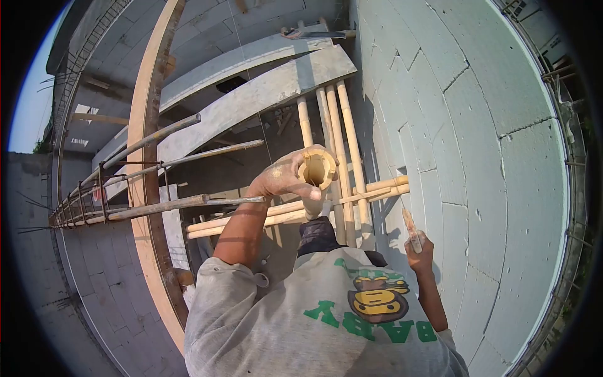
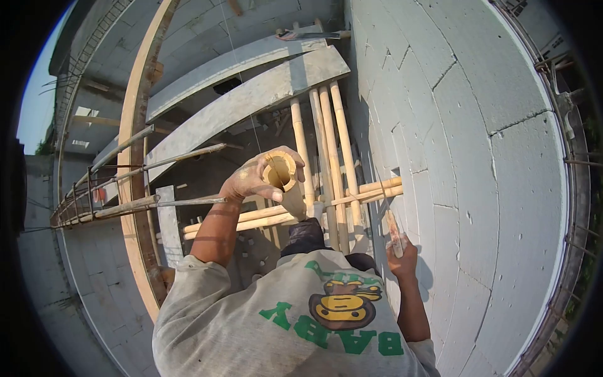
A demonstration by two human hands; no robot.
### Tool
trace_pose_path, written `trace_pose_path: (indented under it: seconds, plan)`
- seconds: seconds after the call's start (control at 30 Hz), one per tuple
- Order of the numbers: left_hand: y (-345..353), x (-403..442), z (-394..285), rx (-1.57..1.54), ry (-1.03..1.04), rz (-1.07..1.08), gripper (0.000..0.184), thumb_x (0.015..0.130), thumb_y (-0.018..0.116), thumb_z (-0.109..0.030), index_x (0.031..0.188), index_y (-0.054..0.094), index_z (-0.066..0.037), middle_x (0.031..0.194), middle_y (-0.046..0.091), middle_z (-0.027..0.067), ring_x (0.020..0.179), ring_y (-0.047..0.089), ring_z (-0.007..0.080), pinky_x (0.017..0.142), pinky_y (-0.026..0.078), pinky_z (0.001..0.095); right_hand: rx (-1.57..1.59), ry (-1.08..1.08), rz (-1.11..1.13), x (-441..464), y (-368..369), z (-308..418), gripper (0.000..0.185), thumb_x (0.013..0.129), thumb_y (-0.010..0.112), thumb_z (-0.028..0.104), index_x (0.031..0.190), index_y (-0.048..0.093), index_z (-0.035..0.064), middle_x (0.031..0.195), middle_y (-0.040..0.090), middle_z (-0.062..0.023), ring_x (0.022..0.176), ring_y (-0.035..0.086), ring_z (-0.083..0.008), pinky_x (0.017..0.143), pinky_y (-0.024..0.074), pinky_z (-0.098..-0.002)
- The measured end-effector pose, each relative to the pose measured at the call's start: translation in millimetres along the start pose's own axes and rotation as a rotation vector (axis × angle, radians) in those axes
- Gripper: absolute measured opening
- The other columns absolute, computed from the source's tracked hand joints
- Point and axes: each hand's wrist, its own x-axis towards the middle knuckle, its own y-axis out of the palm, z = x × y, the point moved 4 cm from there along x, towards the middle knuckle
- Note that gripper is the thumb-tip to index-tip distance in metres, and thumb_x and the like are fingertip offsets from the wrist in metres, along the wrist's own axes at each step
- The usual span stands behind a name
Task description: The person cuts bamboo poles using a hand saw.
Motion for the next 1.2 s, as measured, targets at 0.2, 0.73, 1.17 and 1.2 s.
trace_pose_path:
  seconds: [0.2,0.73,1.17,1.2]
  plan:
    - [5.3,-5.9,11.1,-0.003,0.249,-0.189,0.097,0.074,0.057,-0.087,0.119,0.061,0.0,0.103,0.068,0.0087,0.094,0.065,0.0162,0.085,0.052,0.0296,-0.043,0.165,0.119,7.5,-5.9,-26.2,0.015,0.084,0.066,0.016,0.088,0.061,0.0024,0.063,0.059,-0.0126,0.057,0.06,-0.0219,0.058,0.0479,-0.0351]
    - [16.2,7.2,-9.2,0.073,0.103,-0.733,0.1,0.086,0.018,-0.087,0.078,0.067,-0.001,0.067,0.067,0.0121,0.062,0.066,0.0182,0.062,0.054,0.0294,0.026,0.063,0.085,11.7,-1.7,-20.3,0.012,0.081,0.065,0.01,0.089,0.063,0.0019,0.07,0.063,-0.0165,0.064,0.065,-0.0267,0.062,0.0507,-0.0379]
    - [15.7,11.5,-24.8,0.317,0.076,-0.921,0.09,0.092,0.032,-0.08,0.07,0.07,-0.002,0.064,0.067,0.0091,0.067,0.065,0.0193,0.073,0.052,0.0335,-0.064,0.082,0.13,20.1,-6.5,-53.2,0.016,0.081,0.065,0.013,0.092,0.065,0.0012,0.075,0.066,-0.0214,0.07,0.067,-0.0378,0.066,0.0519,-0.0425]
    - [14.5,11.4,-22.3,0.318,0.066,-0.936,0.09,0.091,0.032,-0.081,0.07,0.07,-0.002,0.065,0.067,0.009,0.067,0.065,0.0193,0.074,0.051,0.0339,-0.072,0.082,0.134,20.6,-5.6,-53.0,0.016,0.08,0.065,0.013,0.091,0.065,0.001,0.075,0.066,-0.0214,0.07,0.067,-0.0378,0.066,0.0519,-0.0426]
